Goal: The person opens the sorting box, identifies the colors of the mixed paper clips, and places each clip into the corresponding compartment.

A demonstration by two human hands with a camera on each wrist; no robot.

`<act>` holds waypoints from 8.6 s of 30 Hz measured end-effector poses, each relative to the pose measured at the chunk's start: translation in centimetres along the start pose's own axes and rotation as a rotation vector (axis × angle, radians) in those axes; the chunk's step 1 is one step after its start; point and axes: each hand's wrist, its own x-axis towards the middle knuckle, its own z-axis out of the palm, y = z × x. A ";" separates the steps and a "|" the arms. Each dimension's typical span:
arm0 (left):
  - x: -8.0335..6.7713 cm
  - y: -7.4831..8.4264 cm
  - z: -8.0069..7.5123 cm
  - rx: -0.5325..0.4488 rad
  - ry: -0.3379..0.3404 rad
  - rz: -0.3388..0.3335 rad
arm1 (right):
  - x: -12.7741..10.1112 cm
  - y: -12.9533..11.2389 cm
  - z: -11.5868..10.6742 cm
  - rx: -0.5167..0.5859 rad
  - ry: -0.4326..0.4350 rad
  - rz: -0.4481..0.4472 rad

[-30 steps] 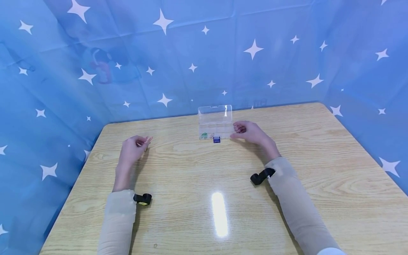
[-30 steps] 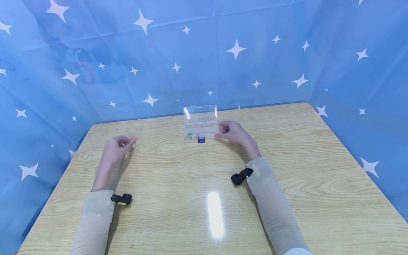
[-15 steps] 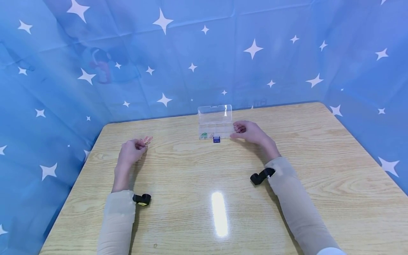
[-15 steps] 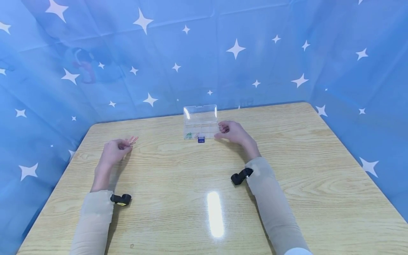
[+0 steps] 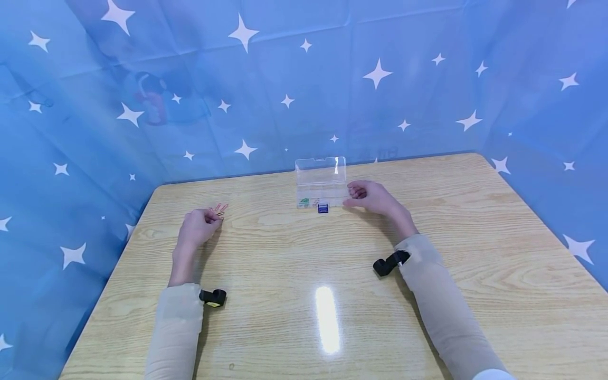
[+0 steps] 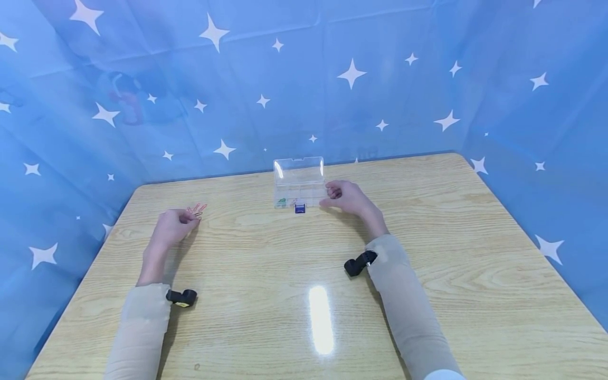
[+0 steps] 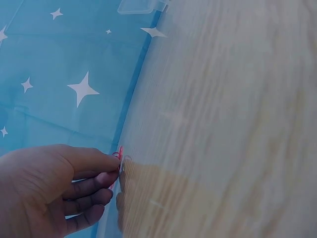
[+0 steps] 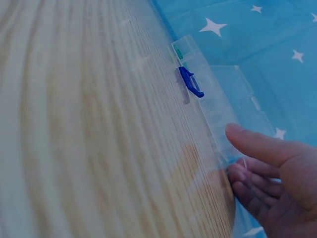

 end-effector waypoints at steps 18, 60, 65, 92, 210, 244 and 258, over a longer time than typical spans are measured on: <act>0.9 3.5 1.4 -0.053 0.030 0.123 | 0.0 0.0 0.1 0.001 -0.002 0.009; 3.9 13.9 7.3 -0.139 -0.043 0.327 | 0.2 0.2 0.0 -0.009 0.000 -0.002; 4.2 14.9 8.1 -0.133 -0.057 0.338 | 0.1 0.2 -0.1 -0.001 0.001 0.001; 5.3 17.9 11.2 -0.151 -0.123 0.381 | 0.0 0.0 0.0 0.002 0.000 0.004; 1.5 -0.8 0.1 0.032 -0.017 0.092 | 0.3 0.3 0.0 0.007 -0.004 0.015; 1.9 3.9 1.6 -0.002 -0.025 0.177 | 0.3 0.3 -0.1 0.003 -0.001 0.012; 2.6 8.0 4.0 -0.085 -0.040 0.256 | 0.3 0.2 0.1 0.009 0.000 0.006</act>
